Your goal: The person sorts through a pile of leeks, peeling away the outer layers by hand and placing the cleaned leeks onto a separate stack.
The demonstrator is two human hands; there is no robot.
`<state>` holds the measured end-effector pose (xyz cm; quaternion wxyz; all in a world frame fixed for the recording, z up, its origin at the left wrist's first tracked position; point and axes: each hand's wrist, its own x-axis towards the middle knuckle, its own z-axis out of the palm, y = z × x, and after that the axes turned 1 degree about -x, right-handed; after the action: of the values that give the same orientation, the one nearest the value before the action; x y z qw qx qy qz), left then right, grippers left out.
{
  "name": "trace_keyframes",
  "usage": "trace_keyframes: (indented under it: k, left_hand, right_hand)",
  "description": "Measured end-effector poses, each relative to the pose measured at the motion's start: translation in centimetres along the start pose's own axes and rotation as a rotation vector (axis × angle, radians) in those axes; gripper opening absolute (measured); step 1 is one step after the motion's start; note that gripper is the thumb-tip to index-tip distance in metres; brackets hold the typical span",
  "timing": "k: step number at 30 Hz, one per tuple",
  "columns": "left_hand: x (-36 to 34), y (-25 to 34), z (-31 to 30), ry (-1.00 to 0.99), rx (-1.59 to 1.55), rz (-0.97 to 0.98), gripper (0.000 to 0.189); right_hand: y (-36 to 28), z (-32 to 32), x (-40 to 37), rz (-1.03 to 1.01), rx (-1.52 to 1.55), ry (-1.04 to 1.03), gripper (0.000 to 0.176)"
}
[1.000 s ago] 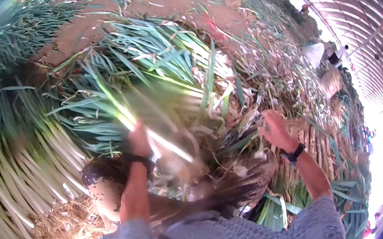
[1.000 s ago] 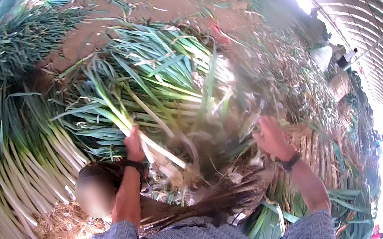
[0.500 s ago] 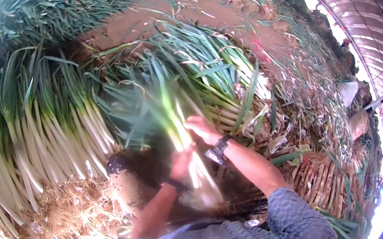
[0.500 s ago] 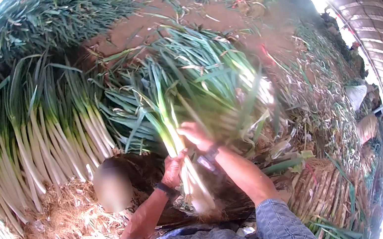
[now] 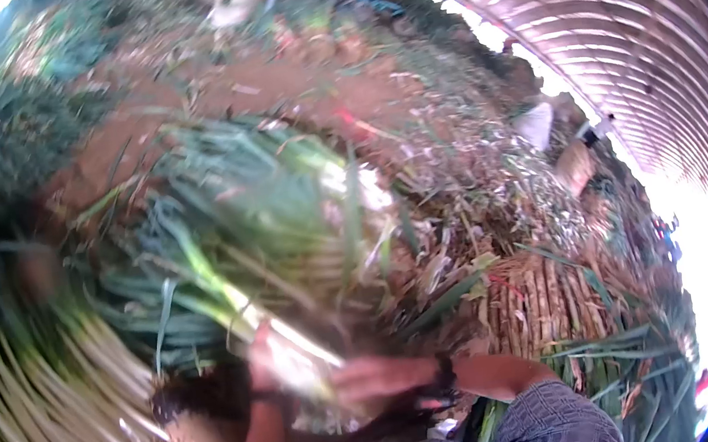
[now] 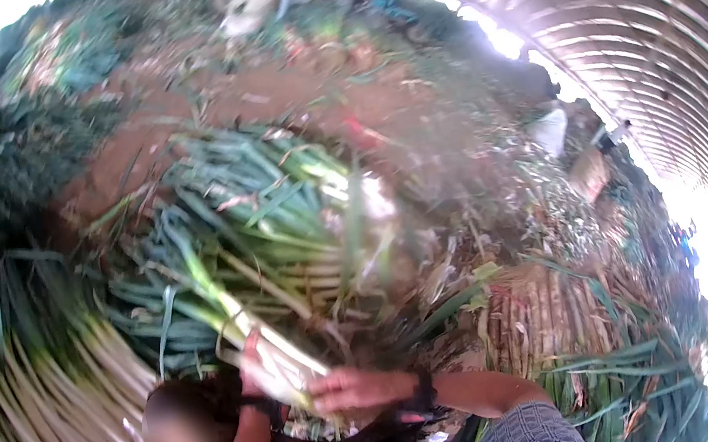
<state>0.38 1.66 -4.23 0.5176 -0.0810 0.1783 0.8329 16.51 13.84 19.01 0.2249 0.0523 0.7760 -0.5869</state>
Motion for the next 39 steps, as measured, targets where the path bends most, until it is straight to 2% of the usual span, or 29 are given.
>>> trace_keyframes:
  k: [1,2,4,5,6,7,9,10,11,12,13,14,15,17,18,19,20,22,23,25,26,28,29,30,33,35,37,39]
  left_hand:
    - [0.6,0.1,0.3,0.138,0.036,0.101,0.048]
    - [1.3,-0.4,-0.9,0.147,0.084,0.252,0.048]
    - [1.4,0.1,-0.5,0.147,0.081,0.405,0.045]
    - [0.6,0.6,0.8,0.134,0.035,0.399,0.043]
    - [2.0,0.8,-2.7,0.146,0.109,0.338,0.039]
    - [0.0,1.3,0.0,0.094,0.07,0.346,0.037]
    - [-1.3,2.5,3.5,0.183,0.037,0.262,0.035]
    - [-2.1,2.5,4.8,0.173,0.04,0.236,0.038]
    - [-1.1,2.1,3.5,0.101,-0.044,0.186,0.039]
    - [-0.4,1.4,2.3,0.113,0.016,0.255,0.044]
    - [-0.2,1.1,0.6,0.204,0.246,0.27,0.045]
    - [-2.2,0.9,3.2,0.26,0.262,0.26,0.045]
    - [-0.3,-0.1,-0.4,0.256,0.525,0.399,0.044]
    - [0.4,-1.4,-0.3,0.279,0.329,0.356,0.028]
    - [-1.2,-1.1,1.7,0.302,0.278,0.295,0.026]
    - [-2.0,-1.1,2.7,0.314,0.228,0.237,0.024]
    - [-2.1,-1.4,2.6,0.318,0.225,0.236,0.023]
    - [-2.0,-2.2,1.2,0.33,0.224,0.235,0.022]
    - [-1.2,-3.1,-1.1,0.255,0.276,0.303,0.024]
    - [-0.5,-4.6,-4.2,0.236,0.503,0.41,0.024]
    - [-1.0,-4.6,-4.0,0.261,0.569,0.421,0.024]
    - [-1.3,-4.9,-3.7,0.298,0.625,0.414,0.024]
    - [-1.5,-4.9,-3.6,0.318,0.61,0.386,0.024]
    - [-1.6,-4.9,-3.5,0.338,0.594,0.358,0.024]
    - [-2.8,-4.1,-1.5,0.368,0.5,0.247,0.026]
    - [-3.8,-3.8,0.2,0.276,0.465,0.266,0.028]
    - [-3.7,-4.8,0.1,0.24,0.31,0.192,0.026]
    - [-4.2,-4.4,0.1,0.204,0.216,0.125,0.023]
  right_hand:
    - [-1.4,0.2,-1.4,0.045,0.002,-0.048,0.032]
    - [-2.8,0.4,-2.8,0.089,0.002,-0.097,0.035]
    - [-0.8,-1.6,-5.5,0.031,0.125,-0.086,0.033]
    - [0.2,-3.0,-6.9,0.089,0.278,-0.106,0.031]
    - [1.1,-4.6,-8.7,0.102,0.233,-0.008,0.03]
    - [2.0,-6.3,-10.7,0.114,0.189,0.089,0.028]
    - [2.0,-11.2,-14.2,0.01,-0.055,0.388,0.025]
    - [1.6,-13.3,-15.3,0.018,-0.115,0.685,0.022]
    - [1.1,-15.4,-16.4,0.046,-0.171,1.014,0.021]
    - [0.1,-17.1,-17.4,0.082,-0.205,1.311,0.021]
    - [0.7,-16.0,-15.9,0.165,-0.245,1.254,0.022]
    - [0.9,-15.3,-14.2,0.238,-0.298,1.183,0.023]
    - [0.8,-15.5,-12.4,0.295,-0.369,1.115,0.025]
    - [1.1,-15.6,-10.3,0.419,-0.525,1.02,0.028]
    - [6.7,-14.8,-7.8,0.036,-0.755,0.773,0.023]
    - [5.5,-11.0,-3.8,0.186,-0.095,0.572,0.024]
    - [5.7,-8.3,-0.4,0.199,-0.009,0.506,0.024]
    - [7.8,-5.3,6.9,0.235,-0.013,0.453,0.029]
    - [8.4,-4.4,9.9,0.238,0.038,0.431,0.033]
    - [8.7,-3.6,14.7,0.286,0.049,0.345,0.034]
    - [10.5,-3.0,17.3,0.231,-0.138,0.443,0.04]
    - [13.7,-2.7,20.5,0.143,-0.114,0.412,0.041]
    - [14.4,-2.6,21.3,0.102,-0.103,0.396,0.042]
    - [12.7,-3.3,20.9,0.066,0.007,0.204,0.042]
    - [12.5,-3.6,20.3,0.167,0.402,0.258,0.035]
    - [13.2,-4.1,19.1,0.294,0.832,0.226,0.028]
    - [15.2,-2.9,19.3,0.328,0.909,0.329,0.022]
    - [16.6,-2.8,19.4,0.373,0.829,0.334,0.03]
